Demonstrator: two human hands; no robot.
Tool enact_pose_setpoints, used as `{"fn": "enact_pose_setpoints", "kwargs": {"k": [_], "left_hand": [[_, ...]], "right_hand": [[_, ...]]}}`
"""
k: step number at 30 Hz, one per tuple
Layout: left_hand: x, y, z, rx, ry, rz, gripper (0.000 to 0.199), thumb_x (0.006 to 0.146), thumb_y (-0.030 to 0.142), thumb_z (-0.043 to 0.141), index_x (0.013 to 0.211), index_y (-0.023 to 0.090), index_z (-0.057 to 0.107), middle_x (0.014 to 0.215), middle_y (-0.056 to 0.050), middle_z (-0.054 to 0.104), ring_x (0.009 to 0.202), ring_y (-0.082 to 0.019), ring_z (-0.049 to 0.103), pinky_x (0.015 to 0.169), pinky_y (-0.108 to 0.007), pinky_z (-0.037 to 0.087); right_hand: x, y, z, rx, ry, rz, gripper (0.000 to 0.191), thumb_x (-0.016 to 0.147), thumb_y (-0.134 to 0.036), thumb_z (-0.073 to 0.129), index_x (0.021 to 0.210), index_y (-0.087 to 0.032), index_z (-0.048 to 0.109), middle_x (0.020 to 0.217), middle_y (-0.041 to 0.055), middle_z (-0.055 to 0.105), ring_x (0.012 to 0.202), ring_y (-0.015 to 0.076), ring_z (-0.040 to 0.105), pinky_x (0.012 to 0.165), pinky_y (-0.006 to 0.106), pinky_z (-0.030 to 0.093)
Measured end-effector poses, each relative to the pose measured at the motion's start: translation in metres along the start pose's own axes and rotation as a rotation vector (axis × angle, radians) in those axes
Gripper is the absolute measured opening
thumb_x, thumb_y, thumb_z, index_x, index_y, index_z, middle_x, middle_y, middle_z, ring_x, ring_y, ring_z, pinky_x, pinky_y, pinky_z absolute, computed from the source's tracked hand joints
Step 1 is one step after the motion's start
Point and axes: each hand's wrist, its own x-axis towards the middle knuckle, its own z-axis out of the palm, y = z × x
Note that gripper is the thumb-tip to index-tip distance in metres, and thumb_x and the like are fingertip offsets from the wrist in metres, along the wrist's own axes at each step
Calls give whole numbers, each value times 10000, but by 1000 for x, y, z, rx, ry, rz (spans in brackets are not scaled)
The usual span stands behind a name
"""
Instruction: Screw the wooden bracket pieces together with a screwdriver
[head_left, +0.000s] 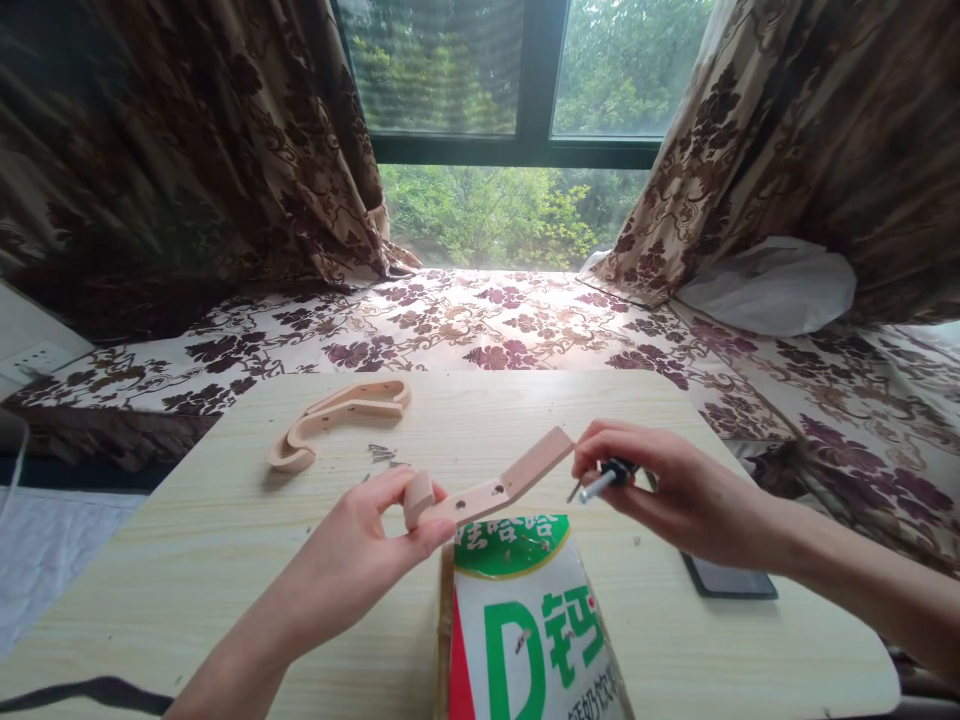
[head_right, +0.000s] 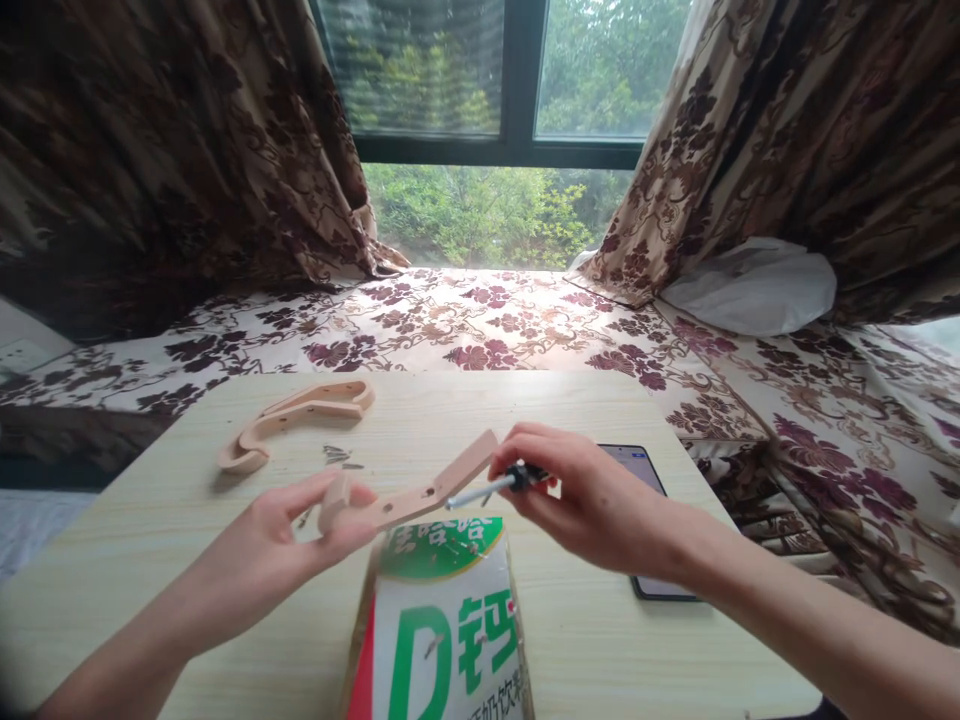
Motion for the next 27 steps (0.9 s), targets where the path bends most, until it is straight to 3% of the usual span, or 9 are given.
{"fn": "enact_pose_setpoints", "kwargs": {"k": [3, 6, 11, 17, 22, 27], "left_hand": [[-1, -15, -1, 38, -32, -71, 243, 803, 480, 534, 820, 244, 590, 765, 35, 590, 771, -168, 555, 702, -262, 400], [-1, -27, -3, 63, 31, -130, 301, 775, 539, 547, 861, 253, 580, 779, 32, 590, 788, -182, 556, 711, -262, 398], [2, -26, -2, 62, 4, -123, 338, 764, 567, 553, 860, 243, 578, 755, 31, 585, 762, -178, 558, 724, -267, 408], [3, -11, 4, 19, -96, -1, 280, 795, 511, 544, 788, 233, 582, 787, 16, 614, 787, -178, 578, 697, -263, 431], [6, 0, 8, 13, -152, 54, 302, 813, 467, 545, 649, 217, 501, 831, 31, 630, 813, -153, 582, 706, -243, 433], [6, 5, 5, 4, -153, 1, 199, 803, 417, 565, 776, 221, 584, 796, 28, 636, 777, -153, 582, 707, -249, 438]], "right_hand": [[-23, -1, 13, 50, -137, 72, 233, 810, -33, 481, 958, -203, 539, 1020, 60, 635, 878, 141, 596, 791, 262, 468], [-35, -2, 25, 15, -212, 74, 332, 755, -3, 518, 995, -231, 542, 1205, 52, 603, 1071, 149, 568, 918, 260, 441], [-30, -5, 29, -2, -272, 36, 341, 748, -7, 506, 999, -234, 554, 1196, 35, 623, 1078, 142, 577, 913, 256, 460], [-31, -4, 9, -22, -132, 35, 309, 766, -25, 491, 982, -242, 538, 1089, 69, 631, 897, 171, 615, 761, 276, 509], [-20, 0, -5, -37, 79, 4, 202, 830, -79, 505, 942, -241, 548, 935, 52, 608, 795, 164, 588, 666, 272, 483], [-4, -3, -7, -54, 149, 12, 122, 847, -119, 526, 898, -217, 580, 875, 44, 594, 757, 149, 566, 642, 259, 457]]}}
